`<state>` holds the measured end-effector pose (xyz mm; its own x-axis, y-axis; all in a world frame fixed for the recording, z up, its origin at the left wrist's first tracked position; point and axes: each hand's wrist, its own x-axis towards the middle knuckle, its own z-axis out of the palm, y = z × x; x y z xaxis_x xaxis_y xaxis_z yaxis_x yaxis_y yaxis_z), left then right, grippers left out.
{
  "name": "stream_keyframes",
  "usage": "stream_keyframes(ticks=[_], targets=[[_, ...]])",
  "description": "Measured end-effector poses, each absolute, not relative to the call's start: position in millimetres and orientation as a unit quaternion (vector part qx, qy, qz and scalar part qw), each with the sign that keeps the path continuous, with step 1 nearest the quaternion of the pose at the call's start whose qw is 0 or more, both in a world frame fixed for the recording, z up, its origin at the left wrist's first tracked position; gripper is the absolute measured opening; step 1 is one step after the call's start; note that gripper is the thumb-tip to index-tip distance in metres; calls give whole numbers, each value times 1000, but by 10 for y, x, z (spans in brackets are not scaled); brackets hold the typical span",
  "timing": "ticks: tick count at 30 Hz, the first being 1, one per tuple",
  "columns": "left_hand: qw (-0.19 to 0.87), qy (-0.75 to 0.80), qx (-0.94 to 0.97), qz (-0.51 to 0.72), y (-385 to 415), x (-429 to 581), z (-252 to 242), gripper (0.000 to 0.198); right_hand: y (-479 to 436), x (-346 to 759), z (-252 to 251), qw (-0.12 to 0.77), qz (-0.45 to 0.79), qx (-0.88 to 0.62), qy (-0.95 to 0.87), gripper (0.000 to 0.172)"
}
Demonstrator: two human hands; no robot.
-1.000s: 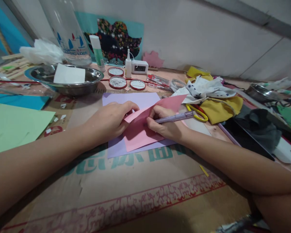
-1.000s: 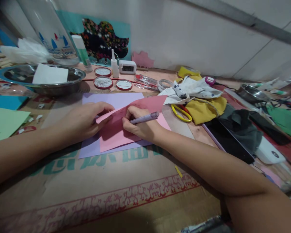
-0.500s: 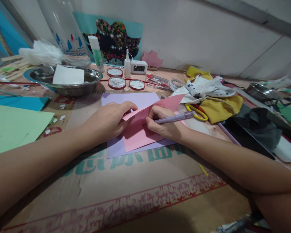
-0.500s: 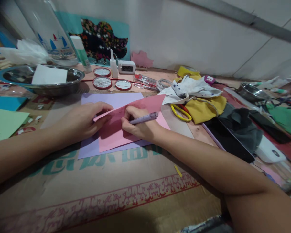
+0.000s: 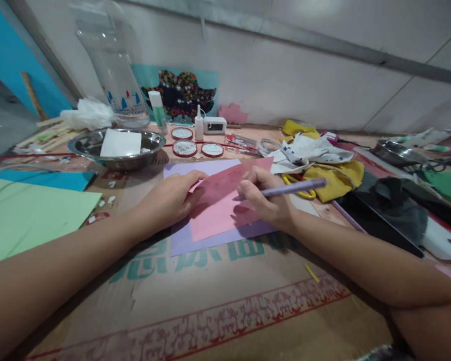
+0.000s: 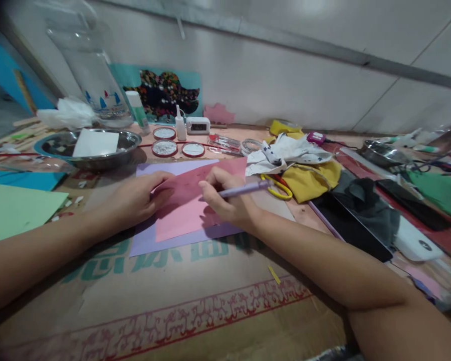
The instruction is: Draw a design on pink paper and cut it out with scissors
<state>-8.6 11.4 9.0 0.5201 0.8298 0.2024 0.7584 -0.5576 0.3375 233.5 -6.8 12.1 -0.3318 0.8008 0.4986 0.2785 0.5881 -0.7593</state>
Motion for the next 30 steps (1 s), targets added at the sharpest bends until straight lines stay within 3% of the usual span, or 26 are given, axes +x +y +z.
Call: stream_keyframes(ticks=[3,6,13,19,21,22,26,30], targets=[[112,469,860,169,110,-92,109,36,-14,2389,262,475,277,-372,-748,40],[125,463,861,168,97,-93,123,36,29,2457,466,468,306,-388,-733,29],[124,427,882,158,42,-94,127,38,145,2699,807,542,282,-343,-713,48],[110,496,843,173,60,-160,176,38,269,2814,891,576,303,-357,-670,15],[110,510,836,169,77,-182,181,35,325,2825,884,594,346,-379,-620,12],[111,513,835,166,84,-188,178,33,355,2833,879,595,376,-385,-597,17],[114,500,841,172,100,-186,156,30,458,2893,873,548,487,-389,-558,63],[108,499,843,169,98,-178,170,30,510,2947,866,525,509,-410,-545,76]])
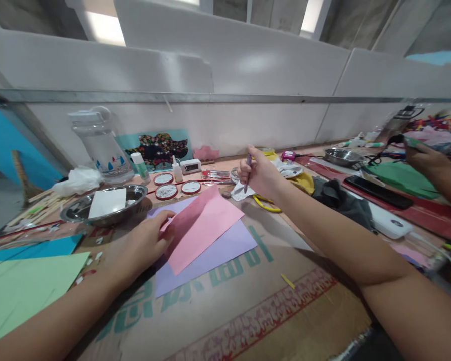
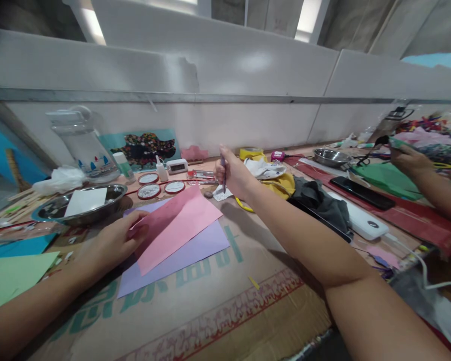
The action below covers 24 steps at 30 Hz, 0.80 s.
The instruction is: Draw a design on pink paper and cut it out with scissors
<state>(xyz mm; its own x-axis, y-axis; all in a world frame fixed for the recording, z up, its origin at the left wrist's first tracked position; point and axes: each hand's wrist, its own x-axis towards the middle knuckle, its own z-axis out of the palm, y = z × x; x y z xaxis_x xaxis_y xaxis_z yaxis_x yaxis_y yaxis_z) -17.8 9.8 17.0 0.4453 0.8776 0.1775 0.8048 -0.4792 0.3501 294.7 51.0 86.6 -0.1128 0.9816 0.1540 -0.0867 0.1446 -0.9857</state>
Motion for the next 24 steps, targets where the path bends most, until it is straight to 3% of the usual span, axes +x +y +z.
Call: stream_keyframes(ticks=[10,17,24], targets=[[155,427,879,147,119,-174,155,25,722,2908,717,607,517,-342,-497,62],[175,407,887,131,143,-189,131,27,1151,2620,809,605,556,-356,-446,48],[193,403,885,130,153,-199,104,27,1410,2522,559,584,563,-374,-449,52]])
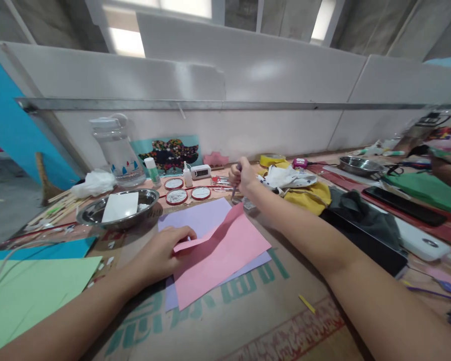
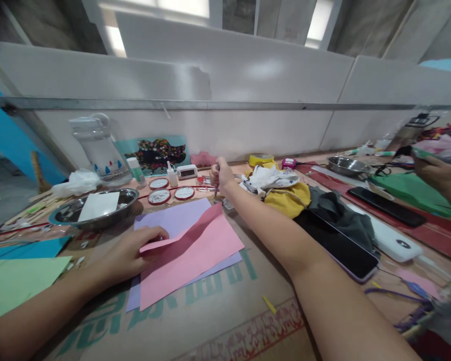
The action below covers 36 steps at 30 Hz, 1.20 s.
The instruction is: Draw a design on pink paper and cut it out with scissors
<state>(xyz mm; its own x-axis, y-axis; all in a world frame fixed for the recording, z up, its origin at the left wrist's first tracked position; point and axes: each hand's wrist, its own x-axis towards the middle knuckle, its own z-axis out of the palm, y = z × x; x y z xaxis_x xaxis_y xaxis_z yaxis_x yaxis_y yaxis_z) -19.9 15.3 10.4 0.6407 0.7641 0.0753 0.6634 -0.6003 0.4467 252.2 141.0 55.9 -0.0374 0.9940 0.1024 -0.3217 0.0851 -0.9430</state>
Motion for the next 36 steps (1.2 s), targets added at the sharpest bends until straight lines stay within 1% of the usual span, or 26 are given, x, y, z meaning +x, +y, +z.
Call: stream_keyframes(ticks=[7,8,10,11,13,14,15,19,23,27,29,31,33,34,35,36], targets=[[214,401,881,130,165,-198,97,27,1446,2504,345,551,561,-373,-492,62],[215,402,880,131,167,-199,97,28,1452,2494,327,541,544,-379,-518,63],[214,401,881,132,170,-201,92,29,1467,2485,302,499,443,-415,-619,63],[212,400,882,132,171,-202,89,29,1476,2488,294,467,372,-435,-674,60],[208,399,883,134,174,-205,80,30,1489,2503,280,402,252,-464,-748,42],[207,399,883,134,175,-205,75,30,1493,2513,270,375,221,-473,-766,32],[206,398,884,134,177,-206,71,30,1495,2523,256,354,208,-479,-776,26],[206,398,884,134,179,-203,65,31,1475,2553,167,284,175,-518,-788,35],[218,402,877,146,179,-194,82,31,1414,2571,197,243,148,-550,-785,32],[285,416,831,233,215,-192,100,27,1257,2514,540,272,135,-534,-789,31],[328,430,790,291,243,-196,99,26,1113,2436,751,324,162,-491,-792,31],[382,444,737,338,267,-202,93,28,918,2343,911,333,168,-447,-813,27],[449,451,676,371,281,-207,88,37,679,2261,987,315,114,-409,-849,21],[482,450,646,385,284,-208,88,42,551,2231,992,280,89,-381,-877,21],[510,448,618,397,285,-207,92,46,423,2210,977,242,67,-357,-900,28],[533,445,591,411,284,-204,100,48,303,2196,942,210,54,-338,-916,42]])
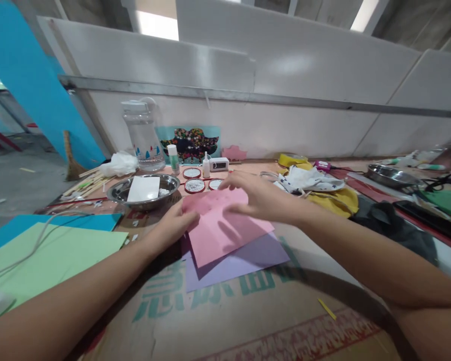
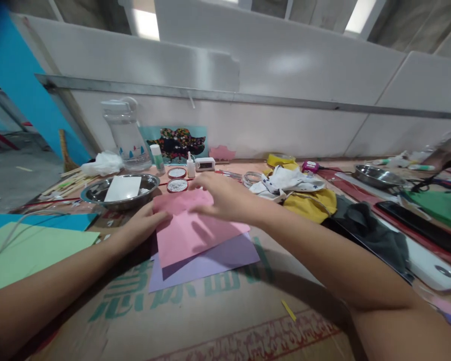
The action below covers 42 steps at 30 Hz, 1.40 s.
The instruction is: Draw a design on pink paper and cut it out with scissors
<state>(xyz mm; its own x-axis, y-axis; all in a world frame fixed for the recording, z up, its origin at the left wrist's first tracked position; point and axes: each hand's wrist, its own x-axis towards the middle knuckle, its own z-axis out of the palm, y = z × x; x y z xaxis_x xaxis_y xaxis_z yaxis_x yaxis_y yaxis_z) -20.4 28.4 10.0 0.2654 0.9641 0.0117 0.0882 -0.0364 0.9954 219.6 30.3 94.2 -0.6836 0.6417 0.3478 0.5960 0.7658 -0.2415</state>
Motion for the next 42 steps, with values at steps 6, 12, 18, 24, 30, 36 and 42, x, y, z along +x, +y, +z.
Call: stream_keyframes(ticks=[6,12,18,24,30,36,42], targets=[[604,430,469,481,218,-113,226,52,-1,2225,545,129,-51,-305,-942,90],[514,393,594,478,150,-149,445,51,187,2388,573,319,119,-401,-850,28],[382,364,719,453,183,-351,577,97,276,2478,728,510,400,-434,-626,38],[468,402,704,351,44,-187,554,54,215,2340,593,491,526,-367,-590,40],[471,499,627,370,255,-257,217,51,296,2499,795,353,472,-431,-683,44],[498,516,623,313,428,-380,67,61,550,3135,1143,253,173,-601,-738,20],[461,534,627,329,409,-339,48,76,746,3476,851,2,10,-637,-770,57]])
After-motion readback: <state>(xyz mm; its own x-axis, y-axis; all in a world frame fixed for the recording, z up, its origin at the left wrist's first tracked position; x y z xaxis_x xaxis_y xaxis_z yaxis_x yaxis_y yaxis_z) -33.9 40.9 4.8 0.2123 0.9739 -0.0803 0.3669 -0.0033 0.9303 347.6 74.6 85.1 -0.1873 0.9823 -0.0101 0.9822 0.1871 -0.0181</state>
